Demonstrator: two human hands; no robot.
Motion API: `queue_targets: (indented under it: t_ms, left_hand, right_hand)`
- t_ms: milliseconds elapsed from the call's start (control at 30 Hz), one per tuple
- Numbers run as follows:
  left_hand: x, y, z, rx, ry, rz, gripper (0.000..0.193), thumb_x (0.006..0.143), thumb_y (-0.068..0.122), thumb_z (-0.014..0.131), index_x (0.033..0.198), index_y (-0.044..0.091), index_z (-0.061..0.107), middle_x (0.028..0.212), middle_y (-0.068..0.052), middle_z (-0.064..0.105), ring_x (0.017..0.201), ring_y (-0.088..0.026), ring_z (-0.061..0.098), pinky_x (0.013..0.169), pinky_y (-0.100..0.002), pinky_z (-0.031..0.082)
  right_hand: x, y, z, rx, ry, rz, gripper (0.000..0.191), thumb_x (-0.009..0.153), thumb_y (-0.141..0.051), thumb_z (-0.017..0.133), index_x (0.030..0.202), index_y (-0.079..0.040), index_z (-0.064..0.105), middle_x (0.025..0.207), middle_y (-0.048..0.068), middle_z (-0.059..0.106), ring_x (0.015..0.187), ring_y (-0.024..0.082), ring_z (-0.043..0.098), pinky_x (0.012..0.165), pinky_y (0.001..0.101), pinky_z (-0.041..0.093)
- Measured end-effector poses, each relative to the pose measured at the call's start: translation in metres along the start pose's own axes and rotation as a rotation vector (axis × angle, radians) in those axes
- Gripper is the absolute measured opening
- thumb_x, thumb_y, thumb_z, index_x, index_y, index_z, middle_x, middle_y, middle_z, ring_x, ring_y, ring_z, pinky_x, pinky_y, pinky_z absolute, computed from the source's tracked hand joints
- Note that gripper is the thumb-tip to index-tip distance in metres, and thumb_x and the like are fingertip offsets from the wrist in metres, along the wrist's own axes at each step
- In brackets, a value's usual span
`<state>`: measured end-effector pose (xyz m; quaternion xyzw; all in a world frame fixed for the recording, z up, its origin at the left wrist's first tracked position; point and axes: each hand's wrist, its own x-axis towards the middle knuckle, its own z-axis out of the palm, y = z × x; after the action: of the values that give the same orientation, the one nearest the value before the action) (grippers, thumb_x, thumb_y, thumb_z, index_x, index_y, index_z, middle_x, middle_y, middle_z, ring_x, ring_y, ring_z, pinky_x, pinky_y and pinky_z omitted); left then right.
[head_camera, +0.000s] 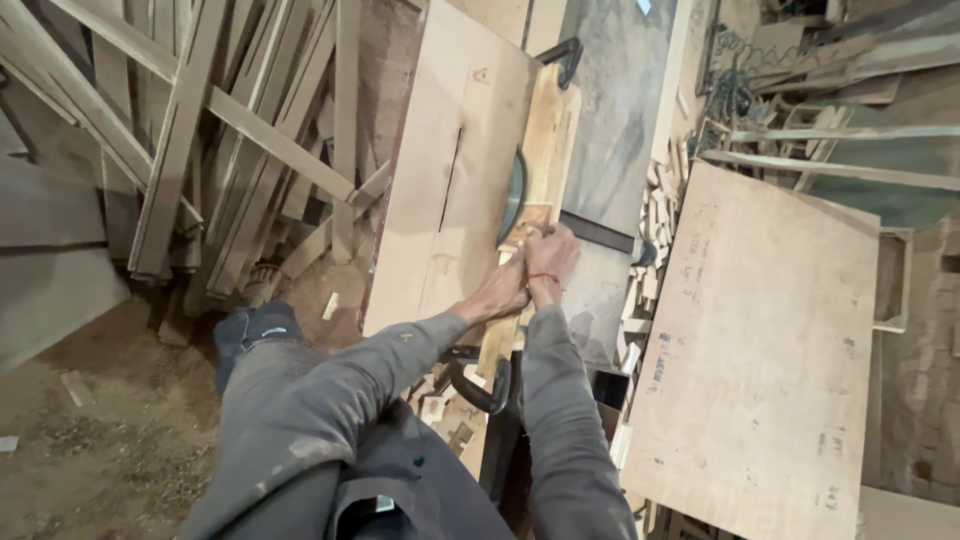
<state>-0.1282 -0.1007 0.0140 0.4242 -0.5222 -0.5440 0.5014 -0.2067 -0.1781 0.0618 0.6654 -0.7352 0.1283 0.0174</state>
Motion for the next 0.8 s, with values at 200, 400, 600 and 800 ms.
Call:
queue_targets:
  t_ms: [200,400,600,800]
  left_hand:
    - [0.017,0.005,-0.007,0.009,0.053,0.122,0.07,0.079,0.012,0.06,0.145,-0.002,0.039,0.129,-0.036,0.058,0.11,-0.054,0.06,0.091,-0.056,0.051]
    - [-0.024,0.011,-0.017,0.037,-0.141,-0.039,0.057,0.086,0.017,0.061,0.136,-0.005,0.046,0.123,-0.033,0.063,0.113,-0.048,0.065,0.099,-0.052,0.053]
    - [-0.078,0.043,-0.073,0.163,0.017,0.029,0.048,0.089,0.02,0.065,0.132,0.001,0.059,0.119,-0.03,0.069,0.109,-0.049,0.066,0.094,-0.053,0.053]
    - [-0.098,0.073,-0.1,0.428,-0.449,-0.047,0.043,0.081,0.021,0.07,0.12,0.004,0.064,0.092,-0.026,0.071,0.089,-0.043,0.069,0.079,-0.055,0.054]
  right_hand:
    - [0.013,-0.011,-0.001,-0.001,-0.004,0.003,0.028,0.073,-0.027,0.08,0.084,-0.002,0.078,0.086,0.025,0.072,0.084,0.043,0.072,0.078,0.0486,0.056]
    - [0.023,0.0,-0.015,0.027,0.04,-0.111,0.026,0.071,-0.027,0.081,0.086,-0.005,0.081,0.083,0.022,0.075,0.082,0.039,0.073,0.077,0.0451,0.057]
    - [-0.05,0.062,-0.111,0.27,-0.171,0.008,0.032,0.082,-0.025,0.081,0.102,0.0,0.077,0.086,0.015,0.077,0.077,0.022,0.074,0.072,0.034,0.057]
    - [-0.177,0.052,-0.095,0.694,-0.408,0.104,0.028,0.084,-0.005,0.079,0.111,0.003,0.075,0.106,0.013,0.077,0.095,0.018,0.071,0.087,0.03,0.058]
